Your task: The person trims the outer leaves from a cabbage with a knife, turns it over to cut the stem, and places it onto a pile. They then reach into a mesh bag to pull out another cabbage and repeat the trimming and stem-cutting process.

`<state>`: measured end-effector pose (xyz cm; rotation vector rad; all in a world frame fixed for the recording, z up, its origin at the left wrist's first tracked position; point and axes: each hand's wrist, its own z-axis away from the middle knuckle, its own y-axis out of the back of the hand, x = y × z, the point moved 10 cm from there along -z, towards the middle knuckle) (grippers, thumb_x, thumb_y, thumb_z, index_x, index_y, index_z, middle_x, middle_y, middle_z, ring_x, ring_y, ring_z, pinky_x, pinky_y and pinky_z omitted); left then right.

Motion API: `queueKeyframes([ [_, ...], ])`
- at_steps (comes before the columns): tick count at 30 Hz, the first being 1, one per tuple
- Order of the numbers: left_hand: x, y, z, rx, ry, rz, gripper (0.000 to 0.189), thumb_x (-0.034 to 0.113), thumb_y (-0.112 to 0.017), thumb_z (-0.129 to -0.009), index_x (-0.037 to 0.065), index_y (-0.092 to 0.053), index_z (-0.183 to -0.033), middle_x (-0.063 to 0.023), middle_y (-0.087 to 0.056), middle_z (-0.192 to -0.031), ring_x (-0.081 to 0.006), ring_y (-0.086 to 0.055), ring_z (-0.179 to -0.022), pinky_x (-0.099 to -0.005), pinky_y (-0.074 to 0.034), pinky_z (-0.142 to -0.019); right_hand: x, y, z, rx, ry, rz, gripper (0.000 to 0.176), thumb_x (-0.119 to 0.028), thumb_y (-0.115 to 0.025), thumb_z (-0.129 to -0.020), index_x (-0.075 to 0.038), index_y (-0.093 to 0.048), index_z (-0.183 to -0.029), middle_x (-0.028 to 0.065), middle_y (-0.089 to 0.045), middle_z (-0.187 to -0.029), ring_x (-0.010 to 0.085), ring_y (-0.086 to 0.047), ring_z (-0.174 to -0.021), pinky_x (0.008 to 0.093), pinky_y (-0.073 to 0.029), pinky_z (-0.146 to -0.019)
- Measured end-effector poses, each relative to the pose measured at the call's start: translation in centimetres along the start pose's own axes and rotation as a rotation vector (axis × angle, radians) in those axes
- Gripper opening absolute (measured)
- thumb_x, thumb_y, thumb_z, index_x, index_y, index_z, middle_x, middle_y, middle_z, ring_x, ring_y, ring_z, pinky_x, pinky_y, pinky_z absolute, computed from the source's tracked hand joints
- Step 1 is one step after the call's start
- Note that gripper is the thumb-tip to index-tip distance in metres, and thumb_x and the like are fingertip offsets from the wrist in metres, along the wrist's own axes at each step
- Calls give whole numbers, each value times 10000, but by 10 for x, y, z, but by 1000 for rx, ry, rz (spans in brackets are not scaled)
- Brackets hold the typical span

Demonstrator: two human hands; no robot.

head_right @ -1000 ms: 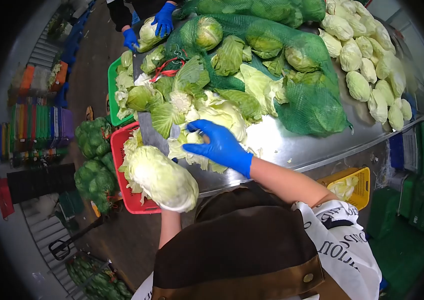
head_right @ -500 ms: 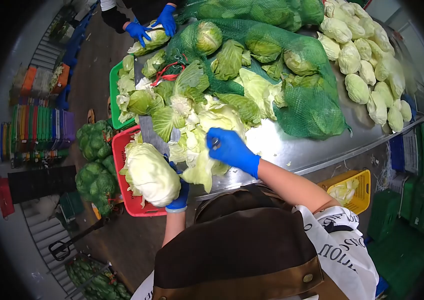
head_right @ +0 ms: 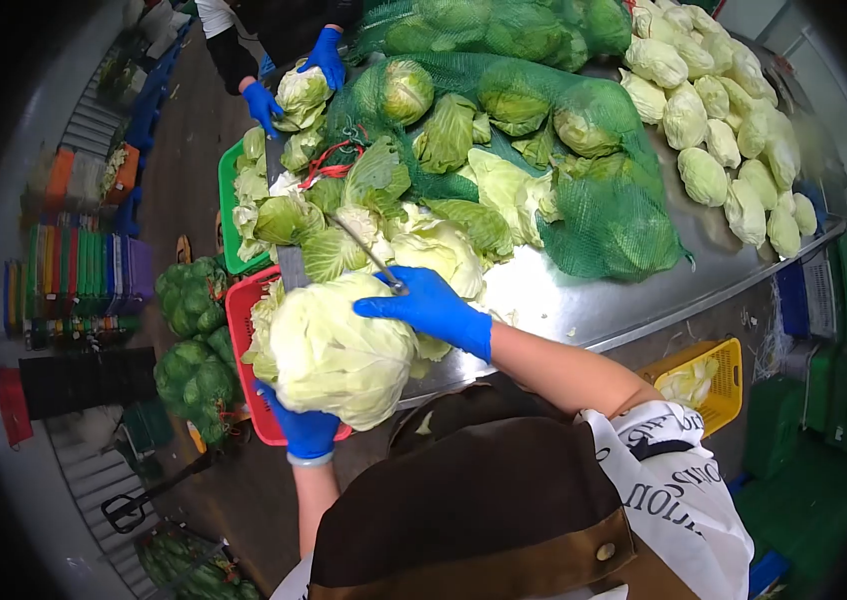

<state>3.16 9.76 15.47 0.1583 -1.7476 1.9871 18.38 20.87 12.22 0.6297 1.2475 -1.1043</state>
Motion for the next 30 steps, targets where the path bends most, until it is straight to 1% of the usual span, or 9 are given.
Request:
queueKeyframes([
  [2,6,71,19,353,-80,-384,737,501,-499,-894,30,-319,-1432,-157,-381,-1450,-300,-372,-1334,-463,-316,-1097,33,10,18,58,-278,144,721,-456,-809,-696,45,-600,-1171,130,-674,-937,158,-627,-841,279,-491,-793],
  [12,-20,108,5,387,-41,-192,756,607,-383,-901,90,-320,-1448,-151,-353,-1475,-359,-364,-1327,-509,-295,-1097,38,51,27,148,-175,-47,525,-298,-824,-716,67,-633,-1043,76,-634,-870,109,-566,-805,259,-483,-744],
  [15,-14,74,-3,410,-49,-140,764,637,-345,-908,97,-324,-1448,-146,-343,-1481,-358,-355,-1334,-508,-288,-1103,30,97,21,331,-20,367,457,-184,-809,-723,-9,-639,-1109,49,-657,-950,91,-555,-803,258,-473,-748],
  [18,-16,58,-7,375,-27,-133,776,659,-309,-911,106,-305,-1456,-139,-342,-1483,-350,-354,-1338,-503,-284,-1108,-35,39,38,-79,265,239,854,-194,-860,-612,-102,-478,-1370,29,-506,-1363,79,-522,-910,251,-439,-827],
  [20,-22,25,-5,190,20,13,772,640,-342,-916,99,-282,-1464,-136,-348,-1480,-338,-359,-1339,-488,-282,-1113,-67,3,50,-305,481,331,989,-159,-892,-514,-77,-447,-1393,57,-439,-1429,196,-420,-1289,318,-335,-1063],
  [22,-16,4,-1,155,36,-127,743,558,-431,-913,81,-276,-1461,-139,-367,-1463,-328,-371,-1333,-471,-293,-1109,-69,6,47,-336,473,136,938,-259,-870,-574,-30,-446,-1379,69,-474,-1390,206,-433,-1285,339,-325,-1077],
  [25,16,8,5,244,-100,-814,806,233,-736,-774,25,-313,-1427,-146,-409,-1416,-307,-396,-1316,-427,-319,-1101,-46,12,44,-334,239,-26,766,-400,-770,-732,5,-489,-1318,95,-548,-1288,210,-536,-1172,337,-411,-1008],
  [28,32,-2,-9,57,-622,-1864,888,175,-788,-659,16,-338,-1407,-147,-443,-1384,-285,-429,-1288,-405,-353,-1082,61,8,38,-277,-257,-210,615,-494,-603,-870,-13,-539,-1248,96,-632,-1108,165,-625,-947,293,-504,-851],
  [30,20,62,-8,155,-318,-1202,909,137,-798,-611,21,-351,-1395,-148,-482,-1332,-274,-484,-1226,-392,-402,-1042,84,-12,51,-185,-487,-499,527,-510,-513,-926,-38,-590,-1147,61,-649,-901,91,-551,-580,235,-489,-588],
])
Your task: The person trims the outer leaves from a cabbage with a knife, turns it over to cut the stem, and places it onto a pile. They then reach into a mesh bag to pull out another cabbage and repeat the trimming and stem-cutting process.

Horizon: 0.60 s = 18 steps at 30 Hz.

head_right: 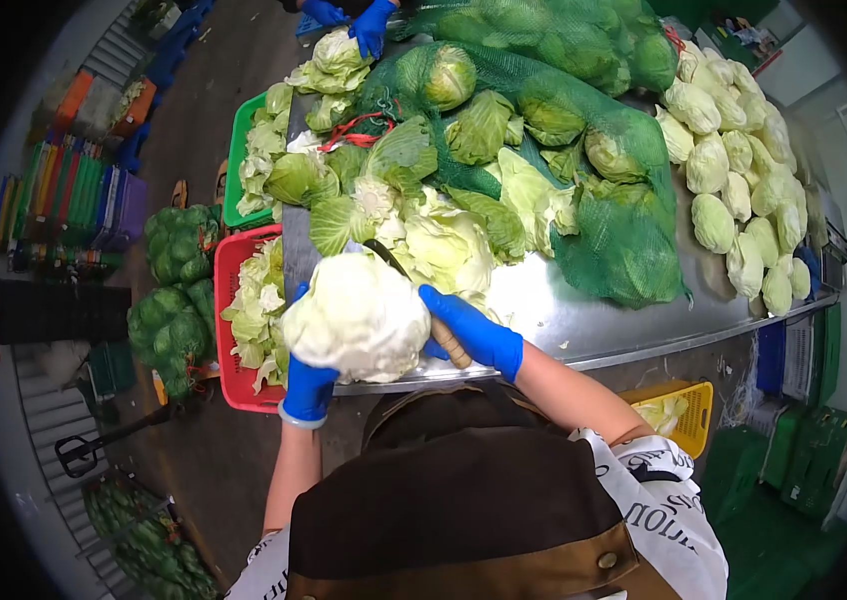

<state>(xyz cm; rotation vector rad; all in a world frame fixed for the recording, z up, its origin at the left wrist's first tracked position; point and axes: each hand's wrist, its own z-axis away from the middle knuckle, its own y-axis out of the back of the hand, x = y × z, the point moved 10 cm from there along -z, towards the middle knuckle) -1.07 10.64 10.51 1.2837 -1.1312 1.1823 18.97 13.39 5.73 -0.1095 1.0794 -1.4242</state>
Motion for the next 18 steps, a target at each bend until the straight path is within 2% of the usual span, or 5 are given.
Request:
queueKeyframes([
  [3,-38,-11,14,201,308,578,778,63,-724,-728,35,-339,-1404,-142,-483,-1335,-276,-478,-1242,-405,-404,-1040,12,41,-20,252,0,266,474,-476,-506,-939,-43,-596,-1109,59,-657,-895,110,-568,-597,258,-479,-575],
  [4,-56,-11,14,253,349,566,748,51,-710,-744,34,-346,-1398,-142,-484,-1334,-274,-488,-1231,-399,-418,-1026,-13,41,-16,348,170,467,438,-421,-558,-928,-23,-595,-1105,62,-658,-902,114,-571,-574,282,-502,-597],
  [5,-74,-13,15,304,394,554,719,39,-695,-760,33,-353,-1392,-142,-485,-1332,-272,-497,-1219,-393,-431,-1012,-34,46,-7,477,486,735,363,-330,-578,-918,-45,-580,-1142,89,-673,-940,240,-646,-659,363,-518,-636],
  [9,-145,-16,31,502,513,560,596,52,-689,-797,9,-432,-1333,-130,-540,-1266,-259,-566,-1124,-372,-488,-941,-11,11,4,264,531,1397,337,-191,-576,-902,-109,-566,-1229,201,-644,-1028,391,-635,-851,446,-521,-730],
  [18,-151,-16,31,630,489,517,637,54,-786,-719,-18,-468,-1266,-125,-567,-1178,-231,-583,-1029,-344,-505,-875,29,21,-22,273,414,1456,207,-236,-469,-945,-48,-550,-971,226,-638,-769,407,-622,-699,504,-482,-628],
])
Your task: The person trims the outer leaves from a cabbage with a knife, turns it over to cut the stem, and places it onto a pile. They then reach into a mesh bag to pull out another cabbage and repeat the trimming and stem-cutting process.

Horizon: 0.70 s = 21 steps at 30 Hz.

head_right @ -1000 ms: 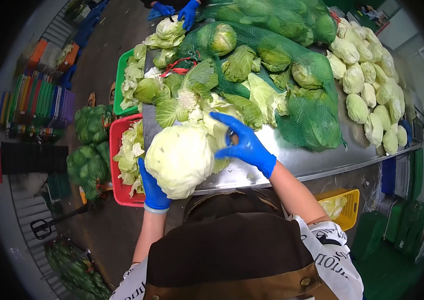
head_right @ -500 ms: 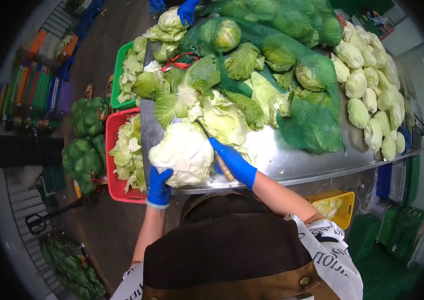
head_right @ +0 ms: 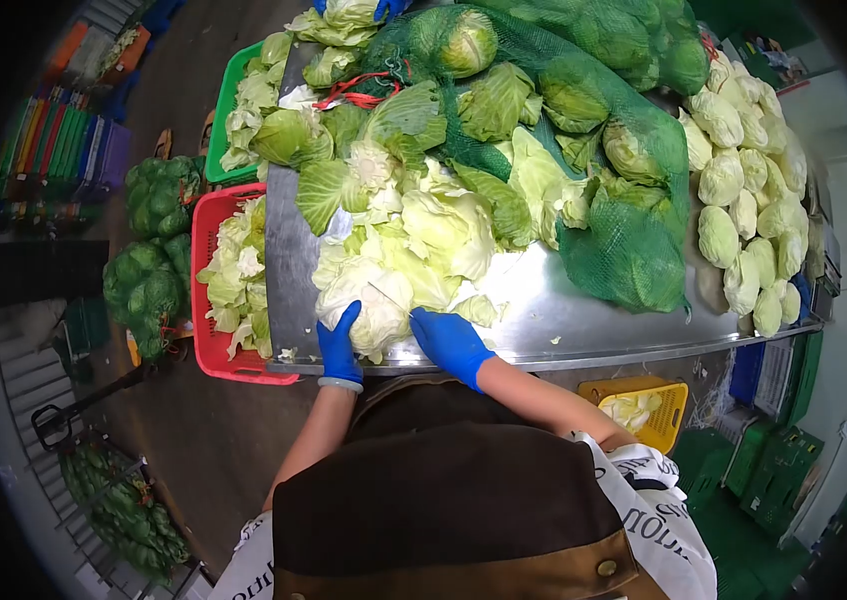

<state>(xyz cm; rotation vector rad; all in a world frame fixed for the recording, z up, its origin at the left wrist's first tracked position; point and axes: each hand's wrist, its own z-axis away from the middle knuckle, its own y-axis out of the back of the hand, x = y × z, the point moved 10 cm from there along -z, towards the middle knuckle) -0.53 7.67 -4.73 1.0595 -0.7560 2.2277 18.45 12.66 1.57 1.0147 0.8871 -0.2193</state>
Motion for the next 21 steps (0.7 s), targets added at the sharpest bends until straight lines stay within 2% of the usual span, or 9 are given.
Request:
queueKeyframes([
  [5,1,0,6,80,7,3,629,53,-795,-708,-19,-480,-1248,-120,-573,-1159,-227,-583,-1022,-342,-504,-872,-8,-1,-9,-21,-26,87,183,-212,-471,-936,-45,-539,-968,211,-631,-740,403,-614,-665,505,-475,-600],
  [9,3,-2,1,65,-14,-8,678,51,-803,-697,-17,-450,-1271,-127,-553,-1182,-236,-568,-1048,-351,-504,-879,-6,5,2,67,22,127,162,-194,-482,-924,-49,-537,-969,195,-629,-720,383,-613,-634,491,-479,-576],
  [14,-4,-1,3,87,50,45,729,49,-807,-691,-16,-411,-1299,-136,-527,-1214,-247,-548,-1078,-362,-502,-888,-2,10,10,76,15,197,157,-185,-495,-914,-54,-545,-985,187,-628,-745,361,-615,-608,476,-481,-545],
  [21,-1,-3,1,65,31,28,742,53,-811,-686,-22,-405,-1302,-144,-528,-1210,-251,-554,-1070,-362,-501,-891,2,9,17,127,25,219,140,-186,-487,-916,-71,-537,-979,175,-613,-739,352,-619,-593,465,-489,-526],
])
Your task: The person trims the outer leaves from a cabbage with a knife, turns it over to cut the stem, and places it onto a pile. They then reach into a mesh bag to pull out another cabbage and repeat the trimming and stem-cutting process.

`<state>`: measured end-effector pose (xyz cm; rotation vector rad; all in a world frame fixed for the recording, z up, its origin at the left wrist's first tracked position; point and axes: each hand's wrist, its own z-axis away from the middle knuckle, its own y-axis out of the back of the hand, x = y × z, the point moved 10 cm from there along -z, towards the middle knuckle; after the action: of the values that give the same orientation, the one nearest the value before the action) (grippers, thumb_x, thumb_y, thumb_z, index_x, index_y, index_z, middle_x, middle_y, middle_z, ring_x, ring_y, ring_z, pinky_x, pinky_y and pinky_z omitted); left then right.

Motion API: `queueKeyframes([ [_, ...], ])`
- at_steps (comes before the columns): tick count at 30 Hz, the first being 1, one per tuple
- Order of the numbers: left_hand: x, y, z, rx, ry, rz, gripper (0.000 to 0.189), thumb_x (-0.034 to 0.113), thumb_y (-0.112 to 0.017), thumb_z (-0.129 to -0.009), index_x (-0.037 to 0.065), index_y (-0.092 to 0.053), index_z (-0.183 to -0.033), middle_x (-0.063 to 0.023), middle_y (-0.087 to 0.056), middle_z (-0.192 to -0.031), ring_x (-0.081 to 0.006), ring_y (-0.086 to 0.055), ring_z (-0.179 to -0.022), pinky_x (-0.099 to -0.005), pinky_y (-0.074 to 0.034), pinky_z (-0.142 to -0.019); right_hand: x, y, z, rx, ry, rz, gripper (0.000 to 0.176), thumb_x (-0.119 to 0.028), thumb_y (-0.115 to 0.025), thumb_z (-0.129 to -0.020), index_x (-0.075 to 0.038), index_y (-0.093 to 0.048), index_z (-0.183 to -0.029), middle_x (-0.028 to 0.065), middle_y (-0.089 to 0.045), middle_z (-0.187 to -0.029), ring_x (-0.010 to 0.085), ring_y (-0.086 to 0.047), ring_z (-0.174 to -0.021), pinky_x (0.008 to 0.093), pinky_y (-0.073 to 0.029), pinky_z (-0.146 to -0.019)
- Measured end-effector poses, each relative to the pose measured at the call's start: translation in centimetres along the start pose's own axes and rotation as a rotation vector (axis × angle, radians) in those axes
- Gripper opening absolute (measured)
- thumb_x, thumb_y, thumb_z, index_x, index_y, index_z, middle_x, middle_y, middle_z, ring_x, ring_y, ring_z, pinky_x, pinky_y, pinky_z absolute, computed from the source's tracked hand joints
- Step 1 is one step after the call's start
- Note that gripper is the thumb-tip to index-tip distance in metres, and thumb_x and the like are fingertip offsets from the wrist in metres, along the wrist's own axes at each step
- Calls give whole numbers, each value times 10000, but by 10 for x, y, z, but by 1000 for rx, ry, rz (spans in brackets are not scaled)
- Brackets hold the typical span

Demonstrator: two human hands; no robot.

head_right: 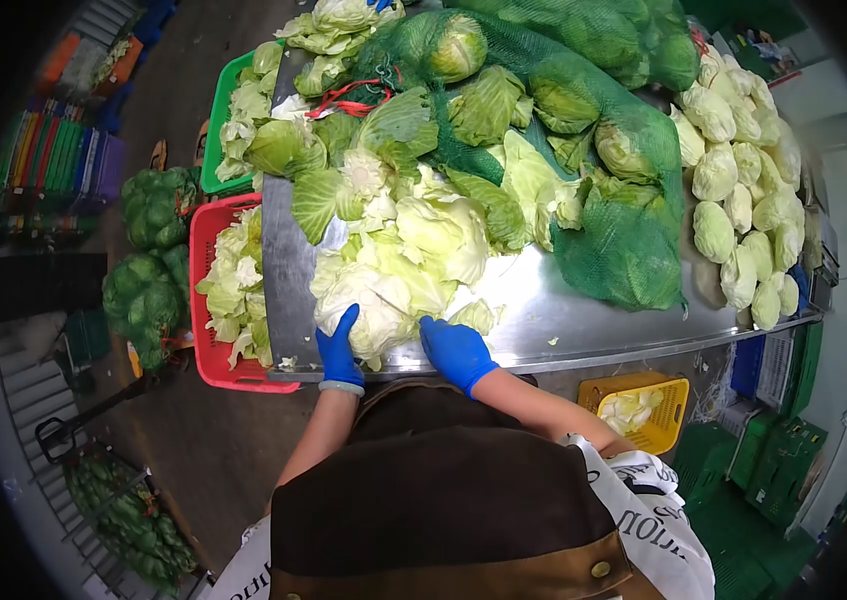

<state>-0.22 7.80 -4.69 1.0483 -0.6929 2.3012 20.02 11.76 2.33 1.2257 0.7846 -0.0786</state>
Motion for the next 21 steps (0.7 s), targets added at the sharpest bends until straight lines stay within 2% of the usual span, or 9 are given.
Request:
queueKeyframes([
  [5,-6,7,0,64,-12,-58,756,51,-815,-682,-21,-399,-1309,-142,-530,-1208,-251,-561,-1058,-360,-502,-889,0,-2,-17,7,-30,62,151,-194,-481,-924,-68,-532,-989,166,-610,-743,342,-626,-603,456,-495,-526],
  [9,-1,-1,-2,-26,-20,-30,762,49,-813,-682,-17,-392,-1313,-149,-512,-1239,-256,-546,-1086,-364,-499,-898,21,-2,-30,113,-74,89,145,-191,-469,-930,-64,-530,-966,159,-614,-735,340,-627,-603,454,-497,-530],
  [11,-4,4,-3,-59,-38,-74,747,52,-796,-700,-3,-387,-1323,-149,-504,-1254,-262,-538,-1107,-375,-496,-911,30,1,-43,120,-95,65,160,-182,-438,-942,-56,-536,-937,168,-615,-701,338,-633,-628,449,-507,-571],
  [13,3,1,8,-152,35,-31,663,84,-717,-770,29,-401,-1349,-127,-510,-1280,-262,-531,-1149,-386,-474,-950,46,-6,-54,105,-82,56,184,-187,-424,-948,-45,-539,-928,188,-624,-705,354,-634,-653,459,-511,-604],
  [14,8,-1,15,-201,73,-10,622,100,-677,-804,45,-407,-1362,-116,-514,-1293,-262,-528,-1169,-392,-462,-970,70,-9,-59,58,-212,-52,226,-212,-410,-954,-28,-538,-923,219,-637,-750,390,-630,-700,487,-505,-655],
  [15,13,0,23,-293,85,11,622,154,-628,-831,88,-373,-1394,-115,-460,-1358,-281,-477,-1235,-428,-423,-1021,81,-7,-63,35,-233,-75,274,-239,-394,-960,-20,-554,-917,232,-646,-807,416,-624,-730,512,-491,-679],
  [17,21,4,34,-382,115,161,638,181,-619,-831,97,-362,-1408,-110,-441,-1389,-295,-466,-1249,-450,-404,-1038,83,3,-59,-107,-340,-288,301,-254,-391,-962,-28,-587,-927,228,-649,-831,411,-621,-760,494,-490,-695],
  [20,34,14,27,-529,-3,234,645,191,-611,-834,95,-352,-1417,-102,-430,-1408,-306,-454,-1260,-466,-390,-1048,77,2,-55,-247,-398,-342,306,-289,-450,-953,-30,-612,-959,215,-658,-822,381,-640,-770,461,-496,-709],
  [21,36,15,20,-479,22,300,681,157,-626,-810,93,-336,-1423,-109,-422,-1409,-305,-446,-1265,-464,-390,-1050,70,15,-59,-154,-394,-483,310,-310,-482,-942,-32,-614,-982,203,-664,-849,368,-646,-784,455,-496,-721],
])
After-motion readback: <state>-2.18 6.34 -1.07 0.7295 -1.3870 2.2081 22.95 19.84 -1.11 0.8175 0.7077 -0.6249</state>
